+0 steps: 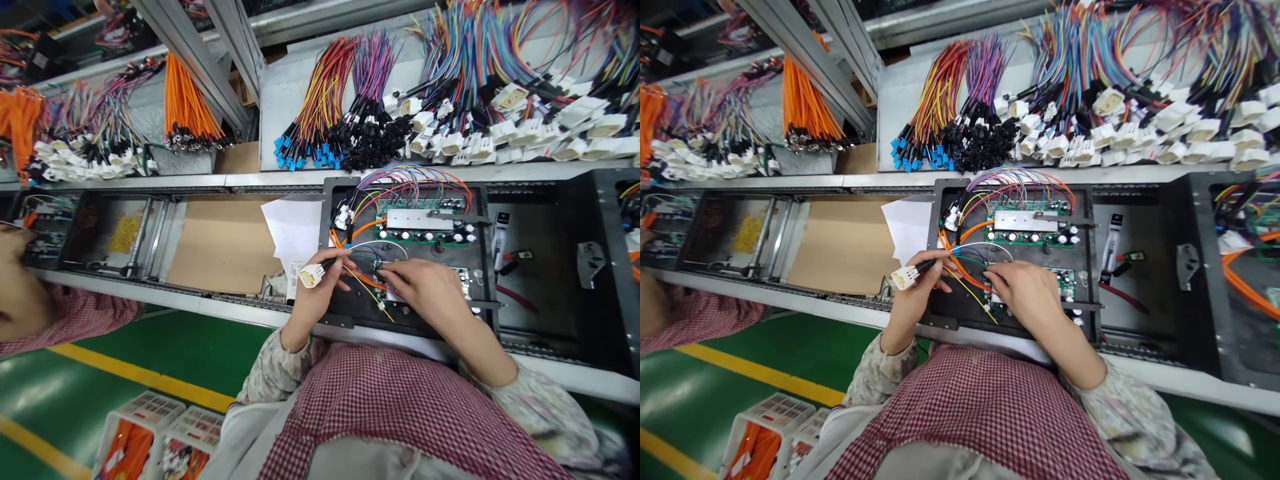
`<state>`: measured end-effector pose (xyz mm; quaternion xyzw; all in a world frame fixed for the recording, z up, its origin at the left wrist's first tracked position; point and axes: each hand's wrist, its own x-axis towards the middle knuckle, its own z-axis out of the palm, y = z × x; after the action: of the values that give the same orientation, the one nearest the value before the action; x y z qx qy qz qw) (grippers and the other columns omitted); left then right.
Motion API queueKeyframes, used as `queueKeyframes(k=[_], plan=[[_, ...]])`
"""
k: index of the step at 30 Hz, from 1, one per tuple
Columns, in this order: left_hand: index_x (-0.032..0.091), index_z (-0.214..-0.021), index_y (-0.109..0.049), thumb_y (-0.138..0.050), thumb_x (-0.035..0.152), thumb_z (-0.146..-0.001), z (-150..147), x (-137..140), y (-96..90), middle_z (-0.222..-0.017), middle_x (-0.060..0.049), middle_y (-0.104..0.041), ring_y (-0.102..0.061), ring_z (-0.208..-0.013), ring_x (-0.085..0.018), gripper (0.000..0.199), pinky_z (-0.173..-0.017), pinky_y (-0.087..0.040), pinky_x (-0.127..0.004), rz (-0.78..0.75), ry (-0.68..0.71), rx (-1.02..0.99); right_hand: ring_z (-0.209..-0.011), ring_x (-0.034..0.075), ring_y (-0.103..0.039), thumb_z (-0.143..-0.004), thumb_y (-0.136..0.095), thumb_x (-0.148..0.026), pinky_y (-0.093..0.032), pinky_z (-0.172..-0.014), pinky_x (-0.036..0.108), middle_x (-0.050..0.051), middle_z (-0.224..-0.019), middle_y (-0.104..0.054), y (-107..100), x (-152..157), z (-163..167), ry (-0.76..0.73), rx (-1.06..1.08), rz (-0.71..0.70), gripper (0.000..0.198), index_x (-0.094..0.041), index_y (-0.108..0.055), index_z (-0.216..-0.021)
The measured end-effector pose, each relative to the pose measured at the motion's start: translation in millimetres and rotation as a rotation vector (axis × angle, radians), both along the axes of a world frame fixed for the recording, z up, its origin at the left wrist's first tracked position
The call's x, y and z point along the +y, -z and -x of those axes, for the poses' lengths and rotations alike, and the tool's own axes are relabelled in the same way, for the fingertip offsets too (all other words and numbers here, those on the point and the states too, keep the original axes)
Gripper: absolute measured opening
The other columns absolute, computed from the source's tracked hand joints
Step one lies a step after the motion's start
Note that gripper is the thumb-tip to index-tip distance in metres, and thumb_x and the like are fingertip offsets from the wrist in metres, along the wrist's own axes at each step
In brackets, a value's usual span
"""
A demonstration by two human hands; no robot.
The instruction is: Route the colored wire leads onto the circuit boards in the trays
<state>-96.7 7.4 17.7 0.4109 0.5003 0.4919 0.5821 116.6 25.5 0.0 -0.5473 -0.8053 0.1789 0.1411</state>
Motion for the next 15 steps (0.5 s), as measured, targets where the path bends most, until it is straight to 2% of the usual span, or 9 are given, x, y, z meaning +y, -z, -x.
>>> queueKeyframes(k=[3,6,11,15], plan=[[0.018,-0.106,-0.066,-0.065,0.039,-0.094,0.4,0.1,1.3,-0.091,-0.005,-0.071,-0.075,-0.08,-0.016,0.025,-0.056,-0.06,-0.019,0.003,-0.021,0.019,-0.074,0.02,-0.068,-0.098,-0.053,-0.046,-0.043,-0.061,0.03,0.005,-0.083,-0.076,-14.4,-6.9,-8.8,0.009,0.058,-0.08,0.034,-0.024,-0.078,-0.09],[0.018,-0.105,-0.065,-0.065,0.041,-0.093,0.4,0.6,3.0,-0.094,-0.006,-0.072,-0.076,-0.079,-0.017,0.026,-0.057,-0.061,-0.021,0.003,-0.027,0.013,-0.075,0.02,-0.068,-0.099,-0.051,-0.042,-0.043,-0.061,0.03,0.003,-0.08,-0.075,-21.9,-11.7,-15.0,-0.086,0.057,-0.059,0.035,-0.024,-0.075,-0.083],[0.018,-0.104,-0.066,-0.067,0.043,-0.092,-0.5,0.2,1.1,-0.091,-0.006,-0.075,-0.077,-0.078,-0.017,0.028,-0.057,-0.061,-0.02,0.035,-0.034,0.02,-0.078,0.019,-0.069,-0.1,-0.047,-0.035,-0.045,-0.065,0.03,0.005,-0.091,-0.076,-10.5,-6.4,-11.2,0.009,0.092,-0.001,0.028,-0.022,-0.072,-0.099],[0.017,-0.105,-0.068,-0.067,0.04,-0.092,-0.3,-1.0,0.3,-0.088,-0.006,-0.077,-0.077,-0.077,-0.016,0.027,-0.054,-0.057,-0.017,0.034,-0.039,0.027,-0.074,0.021,-0.068,-0.1,-0.046,-0.034,-0.043,-0.062,0.03,0.006,-0.085,-0.074,2.6,0.4,-4.4,-0.061,0.035,0.063,0.03,-0.021,-0.072,-0.099]])
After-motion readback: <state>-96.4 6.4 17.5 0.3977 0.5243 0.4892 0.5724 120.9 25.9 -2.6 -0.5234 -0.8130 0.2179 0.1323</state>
